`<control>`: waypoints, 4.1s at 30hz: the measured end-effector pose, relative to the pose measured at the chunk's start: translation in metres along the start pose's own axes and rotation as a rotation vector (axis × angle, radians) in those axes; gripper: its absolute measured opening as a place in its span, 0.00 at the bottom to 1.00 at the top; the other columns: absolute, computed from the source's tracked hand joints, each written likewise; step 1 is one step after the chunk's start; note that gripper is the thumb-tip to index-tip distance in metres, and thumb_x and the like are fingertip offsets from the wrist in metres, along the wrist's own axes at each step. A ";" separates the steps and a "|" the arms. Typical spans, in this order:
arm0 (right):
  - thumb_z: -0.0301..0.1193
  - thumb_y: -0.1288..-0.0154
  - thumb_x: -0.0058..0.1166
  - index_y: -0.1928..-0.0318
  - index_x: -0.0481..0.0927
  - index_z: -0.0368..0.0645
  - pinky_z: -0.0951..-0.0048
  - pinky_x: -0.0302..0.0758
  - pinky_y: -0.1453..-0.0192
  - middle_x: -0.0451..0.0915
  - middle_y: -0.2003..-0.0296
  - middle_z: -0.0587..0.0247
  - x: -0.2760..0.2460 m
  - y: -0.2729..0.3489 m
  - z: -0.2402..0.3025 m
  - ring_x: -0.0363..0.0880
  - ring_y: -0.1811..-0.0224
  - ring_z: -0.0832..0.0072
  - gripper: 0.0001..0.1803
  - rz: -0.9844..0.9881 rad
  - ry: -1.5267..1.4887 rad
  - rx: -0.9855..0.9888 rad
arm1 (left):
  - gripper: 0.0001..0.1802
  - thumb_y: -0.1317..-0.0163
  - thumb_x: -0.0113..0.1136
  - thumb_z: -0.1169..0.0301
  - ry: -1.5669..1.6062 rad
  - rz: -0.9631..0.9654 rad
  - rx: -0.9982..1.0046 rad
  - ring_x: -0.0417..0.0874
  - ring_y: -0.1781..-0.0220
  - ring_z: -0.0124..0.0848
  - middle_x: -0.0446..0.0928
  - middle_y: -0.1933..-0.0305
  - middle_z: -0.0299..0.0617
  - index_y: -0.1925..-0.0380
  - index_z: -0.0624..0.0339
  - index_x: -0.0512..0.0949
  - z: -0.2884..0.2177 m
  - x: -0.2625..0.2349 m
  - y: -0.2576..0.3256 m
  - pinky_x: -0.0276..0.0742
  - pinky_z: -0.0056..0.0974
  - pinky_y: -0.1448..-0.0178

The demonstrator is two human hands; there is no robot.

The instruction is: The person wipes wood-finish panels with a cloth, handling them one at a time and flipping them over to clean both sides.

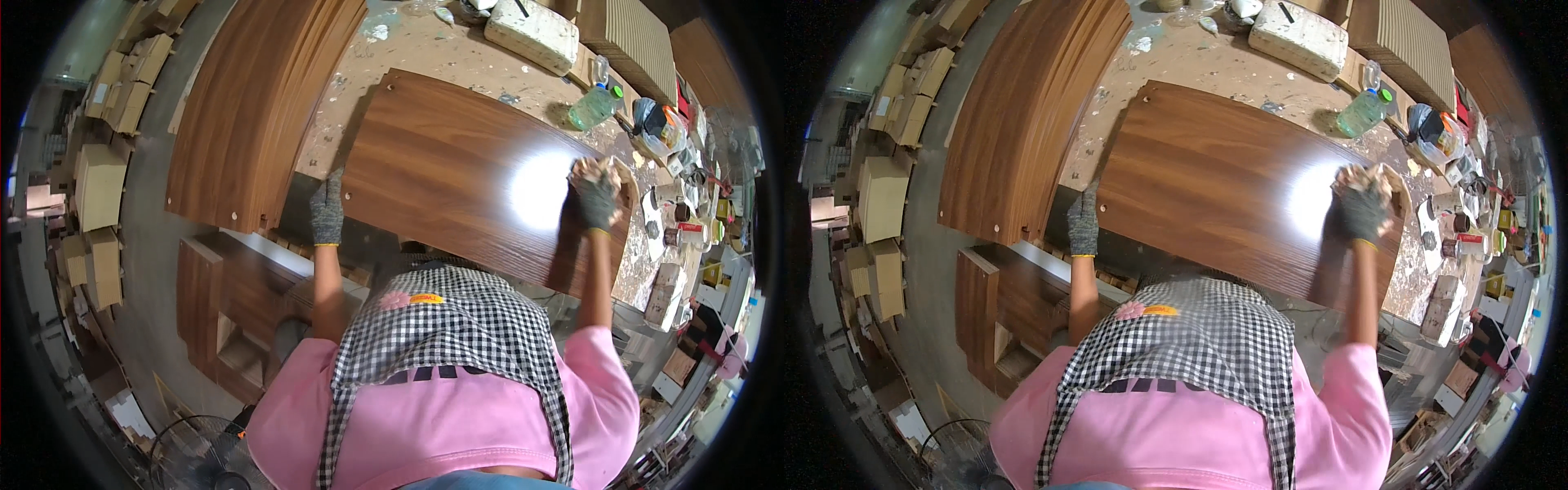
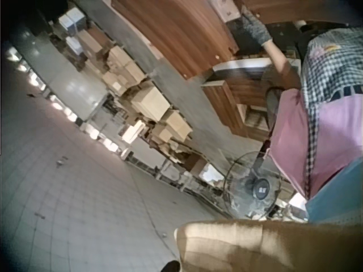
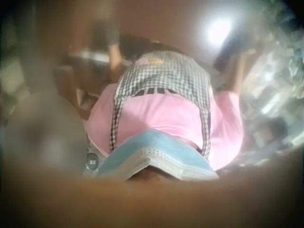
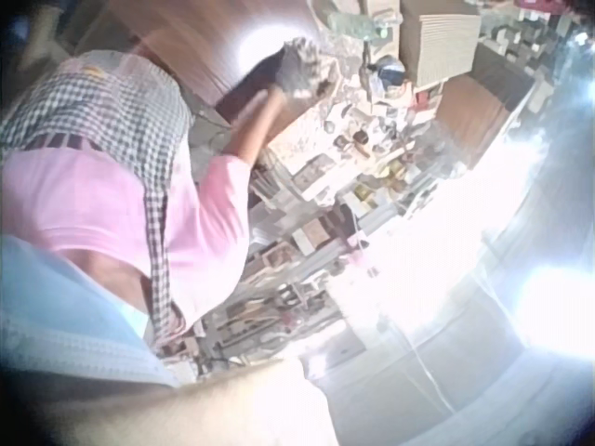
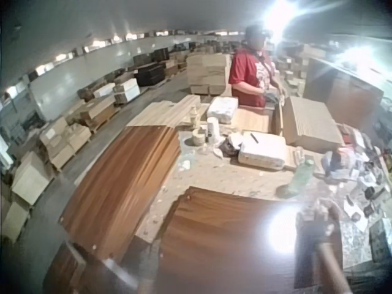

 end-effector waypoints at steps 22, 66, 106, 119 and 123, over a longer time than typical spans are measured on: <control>0.40 0.44 0.64 0.47 0.83 0.52 0.56 0.80 0.53 0.85 0.60 0.55 -0.353 -0.103 0.277 0.84 0.58 0.56 0.23 0.160 -1.551 -0.510 | 0.26 0.20 0.39 0.57 0.504 0.152 -0.043 0.81 0.42 0.40 0.82 0.43 0.49 0.45 0.68 0.79 0.010 -0.044 -0.024 0.74 0.44 0.33; 0.44 0.29 0.49 0.44 0.81 0.41 0.60 0.77 0.43 0.84 0.51 0.43 -0.030 0.364 -0.049 0.83 0.49 0.52 0.23 0.822 -1.224 1.025 | 0.20 0.26 0.43 0.72 -1.201 -0.034 0.617 0.80 0.42 0.46 0.80 0.42 0.52 0.41 0.64 0.78 -0.016 0.029 -0.025 0.73 0.44 0.35; 0.28 0.41 0.60 0.64 0.78 0.41 0.62 0.78 0.53 0.80 0.68 0.57 -0.086 0.341 0.021 0.80 0.63 0.60 0.07 0.178 -1.217 0.356 | 0.26 0.34 0.65 0.52 0.324 0.217 -0.500 0.82 0.72 0.34 0.79 0.59 0.42 0.53 0.66 0.79 -0.066 -0.034 0.116 0.80 0.36 0.76; 0.34 0.51 0.63 0.67 0.79 0.44 0.52 0.77 0.50 0.80 0.68 0.54 -0.266 0.112 0.082 0.79 0.61 0.52 0.12 -0.490 -0.715 -0.113 | 0.15 0.41 0.63 0.67 0.695 -0.345 -0.166 0.82 0.58 0.33 0.79 0.61 0.42 0.58 0.67 0.82 -0.108 -0.268 0.116 0.80 0.38 0.56; 0.35 0.57 0.66 0.70 0.79 0.47 0.51 0.77 0.53 0.79 0.67 0.53 -0.307 -0.017 0.162 0.80 0.61 0.52 0.13 -0.610 -0.800 -0.340 | 0.27 0.41 0.63 0.49 0.471 -0.636 -0.030 0.73 0.83 0.31 0.78 0.71 0.44 0.56 0.62 0.80 -0.031 -0.338 0.108 0.60 0.34 0.85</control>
Point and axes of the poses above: each hand's wrist, its own y-axis away from the middle knuckle, its own x-axis out of the palm, z = x × y, the point moved 8 cm from there along -y, towards the middle knuckle
